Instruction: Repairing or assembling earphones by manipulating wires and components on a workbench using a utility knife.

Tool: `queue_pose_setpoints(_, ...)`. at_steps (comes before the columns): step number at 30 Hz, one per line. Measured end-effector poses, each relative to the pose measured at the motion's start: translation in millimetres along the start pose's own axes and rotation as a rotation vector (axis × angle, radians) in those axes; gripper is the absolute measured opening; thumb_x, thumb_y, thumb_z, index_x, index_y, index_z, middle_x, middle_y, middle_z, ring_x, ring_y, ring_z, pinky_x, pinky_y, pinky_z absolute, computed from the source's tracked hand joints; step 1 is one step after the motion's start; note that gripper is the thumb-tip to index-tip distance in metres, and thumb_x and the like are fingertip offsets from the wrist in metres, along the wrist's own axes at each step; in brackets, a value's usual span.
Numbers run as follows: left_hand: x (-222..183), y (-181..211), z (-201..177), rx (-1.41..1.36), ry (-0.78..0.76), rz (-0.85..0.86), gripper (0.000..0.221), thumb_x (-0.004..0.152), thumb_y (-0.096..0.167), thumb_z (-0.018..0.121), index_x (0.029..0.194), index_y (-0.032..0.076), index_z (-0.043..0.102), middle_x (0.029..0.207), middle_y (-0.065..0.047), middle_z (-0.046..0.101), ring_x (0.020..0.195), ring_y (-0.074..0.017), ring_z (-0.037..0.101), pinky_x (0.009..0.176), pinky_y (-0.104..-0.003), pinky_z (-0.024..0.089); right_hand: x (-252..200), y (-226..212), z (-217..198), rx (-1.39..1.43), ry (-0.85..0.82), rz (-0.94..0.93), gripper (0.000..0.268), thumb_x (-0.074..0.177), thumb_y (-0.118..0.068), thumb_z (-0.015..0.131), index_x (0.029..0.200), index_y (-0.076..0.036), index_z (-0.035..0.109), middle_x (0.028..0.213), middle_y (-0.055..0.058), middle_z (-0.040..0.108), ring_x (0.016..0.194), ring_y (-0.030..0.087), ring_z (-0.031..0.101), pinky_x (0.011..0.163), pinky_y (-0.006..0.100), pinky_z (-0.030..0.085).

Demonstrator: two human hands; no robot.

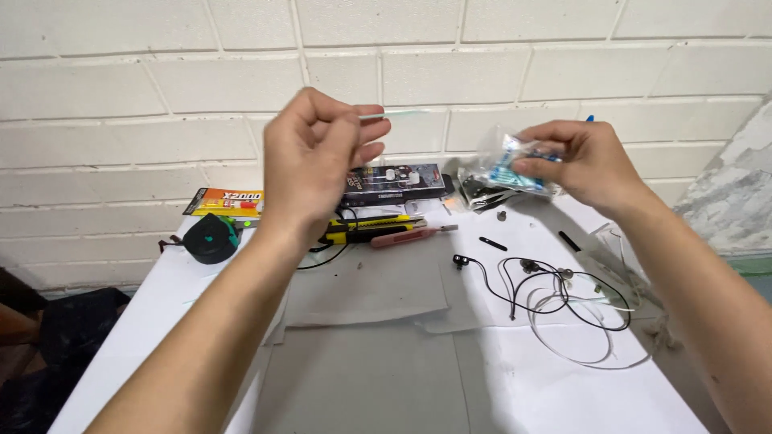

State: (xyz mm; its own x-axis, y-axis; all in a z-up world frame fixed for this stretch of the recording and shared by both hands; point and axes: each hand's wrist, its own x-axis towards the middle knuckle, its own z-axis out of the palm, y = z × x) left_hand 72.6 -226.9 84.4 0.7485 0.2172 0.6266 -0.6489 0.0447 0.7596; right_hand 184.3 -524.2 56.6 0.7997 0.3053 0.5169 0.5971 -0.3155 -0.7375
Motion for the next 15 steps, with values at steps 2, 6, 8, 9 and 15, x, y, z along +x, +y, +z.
queue_pose_setpoints(2, 4, 2, 1, -0.031, 0.021, -0.076, 0.003, 0.094, 0.004, 0.056, 0.092, 0.003, 0.058, 0.104, -0.026, 0.076, 0.094, -0.0293, 0.081, 0.076, -0.03, 0.068, 0, -1, -11, -0.15, -0.039, 0.168, 0.04, 0.08, -0.001, 0.082, 0.119, -0.004, 0.073, 0.1, 0.01, 0.075, 0.089, 0.017, 0.066, 0.08, 0.03, 0.055)
queue_pose_setpoints(6, 1, 7, 9, -0.014, 0.086, -0.203, 0.007, 0.091, 0.0, 0.063, 0.091, 0.005, 0.058, 0.083, -0.02, 0.075, 0.072, -0.0251, 0.079, 0.06, -0.027, 0.066, 0, 57, -18, -0.668, -0.141, 0.108, 0.039, 0.082, -0.03, 0.081, 0.118, -0.016, 0.076, 0.102, 0.008, 0.08, 0.095, 0.02, 0.074, 0.092, 0.032, 0.054)
queue_pose_setpoints(8, -1, 10, 12, 0.028, 0.109, -0.224, 0.004, 0.092, 0.004, 0.065, 0.093, 0.005, 0.062, 0.083, -0.018, 0.075, 0.073, -0.0234, 0.08, 0.061, -0.026, 0.066, -3, 61, -16, -0.748, -0.199, 0.061, 0.043, 0.087, -0.034, 0.074, 0.124, -0.013, 0.072, 0.106, 0.01, 0.078, 0.102, 0.026, 0.071, 0.092, 0.037, 0.053)
queue_pose_setpoints(9, -2, 11, 13, 0.071, 0.132, -0.244, 0.004, 0.092, 0.008, 0.068, 0.094, 0.006, 0.066, 0.082, -0.016, 0.076, 0.075, -0.0218, 0.081, 0.061, -0.024, 0.066, -5, 63, -15, -0.827, -0.255, 0.012, 0.048, 0.092, -0.039, 0.067, 0.13, -0.011, 0.068, 0.11, 0.013, 0.077, 0.109, 0.033, 0.068, 0.092, 0.042, 0.051)
queue_pose_setpoints(15, -3, 4, 7, 0.082, 0.024, -0.178, 0.037, 0.089, 0.009, 0.076, 0.118, 0.008, 0.053, 0.082, -0.006, 0.065, 0.081, -0.0211, 0.08, 0.066, -0.03, 0.07, -2, 60, -25, -1.183, -0.238, -0.027, 0.053, 0.086, -0.052, 0.068, 0.135, -0.033, 0.062, 0.115, 0.001, 0.072, 0.107, 0.031, 0.067, 0.076, 0.051, 0.059)
